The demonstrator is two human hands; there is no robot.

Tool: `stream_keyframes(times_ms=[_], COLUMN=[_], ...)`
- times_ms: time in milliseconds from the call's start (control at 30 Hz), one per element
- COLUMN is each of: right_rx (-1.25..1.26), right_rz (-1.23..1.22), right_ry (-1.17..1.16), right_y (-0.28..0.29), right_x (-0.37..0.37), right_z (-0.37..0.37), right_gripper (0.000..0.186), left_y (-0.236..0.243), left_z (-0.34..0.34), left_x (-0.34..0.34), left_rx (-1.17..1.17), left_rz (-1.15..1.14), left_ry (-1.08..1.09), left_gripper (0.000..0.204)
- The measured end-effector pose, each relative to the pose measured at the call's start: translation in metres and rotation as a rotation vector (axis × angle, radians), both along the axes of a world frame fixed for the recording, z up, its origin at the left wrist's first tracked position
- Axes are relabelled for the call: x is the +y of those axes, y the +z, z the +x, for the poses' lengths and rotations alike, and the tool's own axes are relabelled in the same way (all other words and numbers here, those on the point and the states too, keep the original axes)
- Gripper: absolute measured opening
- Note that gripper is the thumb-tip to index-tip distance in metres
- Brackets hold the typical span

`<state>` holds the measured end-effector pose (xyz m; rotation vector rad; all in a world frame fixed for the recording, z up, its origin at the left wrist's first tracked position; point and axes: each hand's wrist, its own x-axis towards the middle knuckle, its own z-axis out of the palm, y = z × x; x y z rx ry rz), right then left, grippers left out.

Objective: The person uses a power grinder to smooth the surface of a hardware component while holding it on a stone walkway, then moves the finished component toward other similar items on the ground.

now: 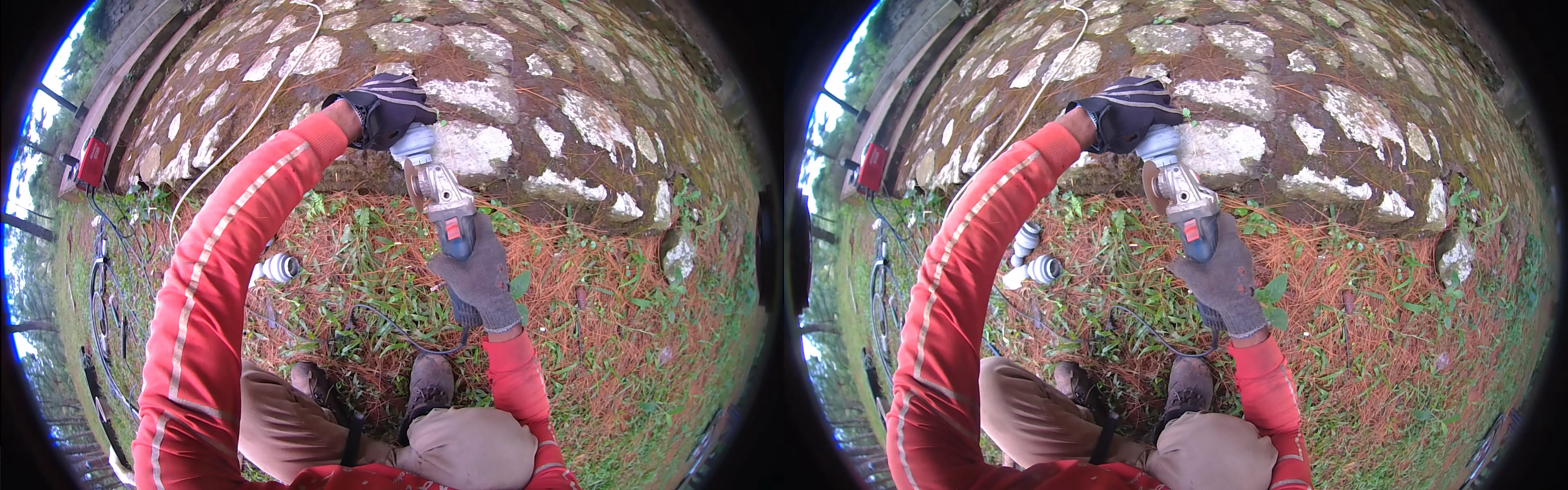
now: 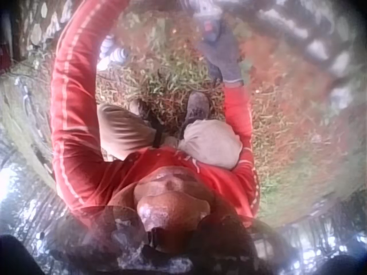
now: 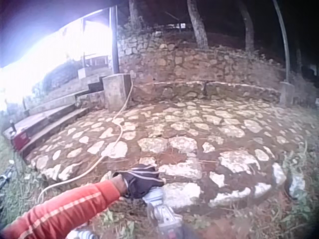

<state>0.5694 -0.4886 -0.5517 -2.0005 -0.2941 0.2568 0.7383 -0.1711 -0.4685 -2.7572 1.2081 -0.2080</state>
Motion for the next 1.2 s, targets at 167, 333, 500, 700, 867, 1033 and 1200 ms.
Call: stream_keyframes(times_ms=[167, 333, 500, 700, 867, 1033, 1200], right_rx=[0.046, 0.082, 0.23, 0.25, 0.29, 0.326, 0.287], right_rz=[0.01, 0.004, 0.064, 0.011, -0.025, -0.071, -0.122], right_ry=[-0.006, 0.014, -0.028, -0.033, -0.061, -0.041, -0.083], right_y=[-0.006, -0.026, -0.035, -0.036, -0.034, -0.018, -0.014], right_x=[-0.011, -0.034, -0.04, -0.036, -0.024, -0.006, 0.002], right_z=[-0.012, -0.04, -0.059, -0.069, -0.079, -0.09, -0.1], right_gripper=[0.068, 0.069, 0.068, 0.074, 0.088, 0.098, 0.104], left_y=[0.005, 0.012, -0.007, -0.097, -0.186, -0.217, -0.219], left_z=[-0.008, -0.046, -0.155, -0.362, -0.479, -0.492, -0.535], left_x=[0.0, 0.034, 0.139, 0.249, 0.244, 0.222, 0.237], left_rx=[-0.027, 0.017, 0.213, 0.522, 0.42, 0.3, -0.126], left_rz=[-0.028, 0.005, -0.181, -0.654, -1.151, -1.014, -0.665], left_ry=[-0.001, 0.148, 0.558, 1.171, 1.448, 1.618, 1.672], left_gripper=[0.055, 0.056, 0.06, 0.065, 0.066, 0.082, 0.098])
